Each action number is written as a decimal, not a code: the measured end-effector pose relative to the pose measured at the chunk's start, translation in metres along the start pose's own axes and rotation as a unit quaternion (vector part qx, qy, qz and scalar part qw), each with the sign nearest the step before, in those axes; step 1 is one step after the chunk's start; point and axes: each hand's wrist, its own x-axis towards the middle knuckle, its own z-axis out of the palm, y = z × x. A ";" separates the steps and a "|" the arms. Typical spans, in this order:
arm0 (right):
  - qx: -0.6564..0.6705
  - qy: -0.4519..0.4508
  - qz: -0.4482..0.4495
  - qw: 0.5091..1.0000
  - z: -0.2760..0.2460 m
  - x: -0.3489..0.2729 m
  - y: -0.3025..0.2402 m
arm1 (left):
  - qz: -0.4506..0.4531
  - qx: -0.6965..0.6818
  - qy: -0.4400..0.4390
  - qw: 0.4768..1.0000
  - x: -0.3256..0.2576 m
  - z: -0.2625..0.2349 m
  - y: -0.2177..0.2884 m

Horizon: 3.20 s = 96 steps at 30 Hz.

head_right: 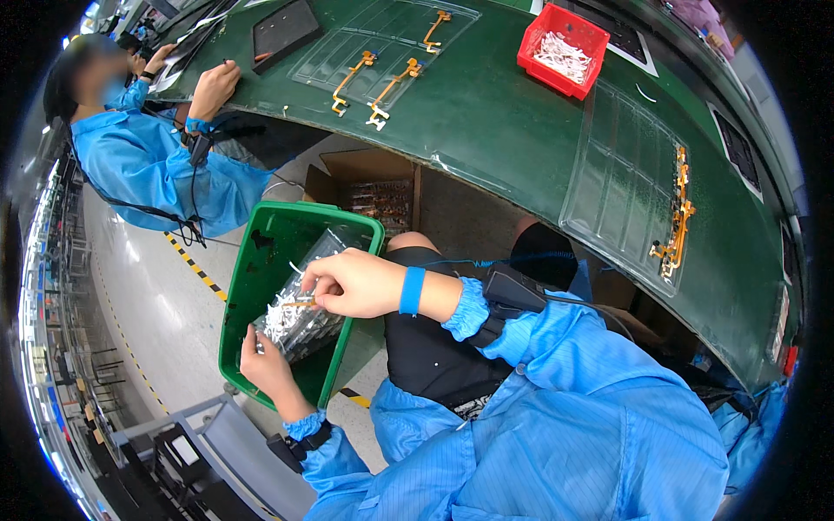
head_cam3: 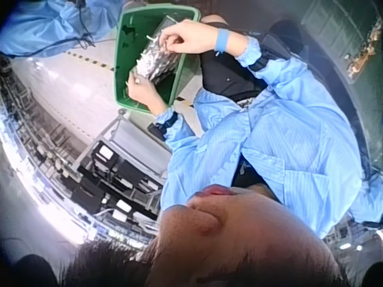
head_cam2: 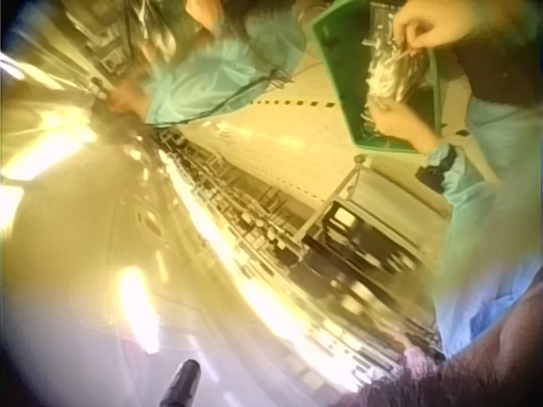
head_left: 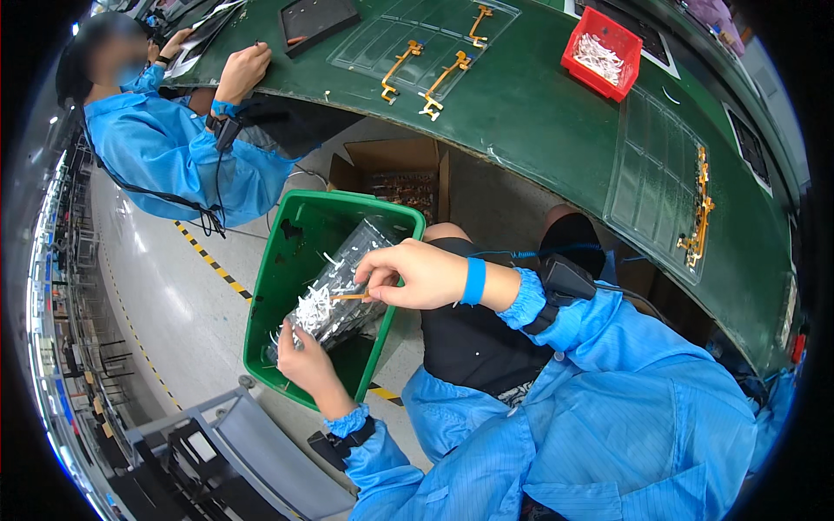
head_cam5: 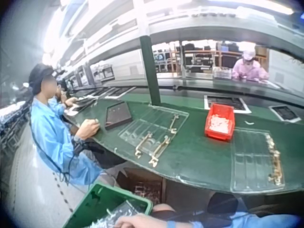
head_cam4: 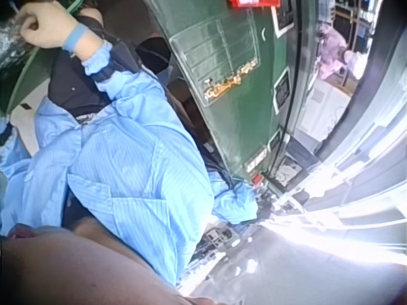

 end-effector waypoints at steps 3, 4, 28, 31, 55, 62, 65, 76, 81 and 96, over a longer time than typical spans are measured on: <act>0.010 0.003 0.024 1.000 -0.002 -0.001 0.014 | 0.009 0.121 -0.005 0.993 -0.008 -0.002 -0.024; 0.035 -0.002 0.037 0.999 -0.003 -0.001 0.017 | 0.022 0.147 0.045 0.988 -0.008 -0.002 -0.021; 0.006 -0.035 -0.009 0.999 -0.002 -0.022 -0.001 | -0.191 -0.641 -0.271 0.692 -0.032 -0.010 0.092; 0.015 -0.011 0.004 1.000 0.002 -0.022 -0.001 | -0.172 -0.594 -0.229 0.752 -0.037 -0.011 0.102; -0.014 -0.036 0.015 0.999 -0.005 -0.032 -0.007 | 0.346 -0.156 0.001 0.925 -0.036 -0.005 0.112; -0.072 -0.034 0.012 0.997 -0.007 -0.033 -0.009 | 0.357 -0.132 -0.003 0.925 -0.036 -0.003 0.111; -0.015 -0.035 0.033 0.999 -0.006 -0.033 -0.007 | 0.363 -0.136 -0.001 0.922 -0.036 -0.004 0.113; 0.083 -0.066 0.091 0.990 -0.013 -0.033 -0.007 | 0.351 -0.154 -0.002 0.924 -0.039 -0.007 0.120; 0.038 -0.068 0.069 0.995 -0.015 -0.034 -0.012 | 0.243 -0.244 -0.061 0.937 -0.042 -0.006 0.123; 0.069 -0.087 0.063 0.992 -0.024 -0.038 -0.017 | 0.004 -0.349 -0.170 0.922 -0.007 -0.020 0.062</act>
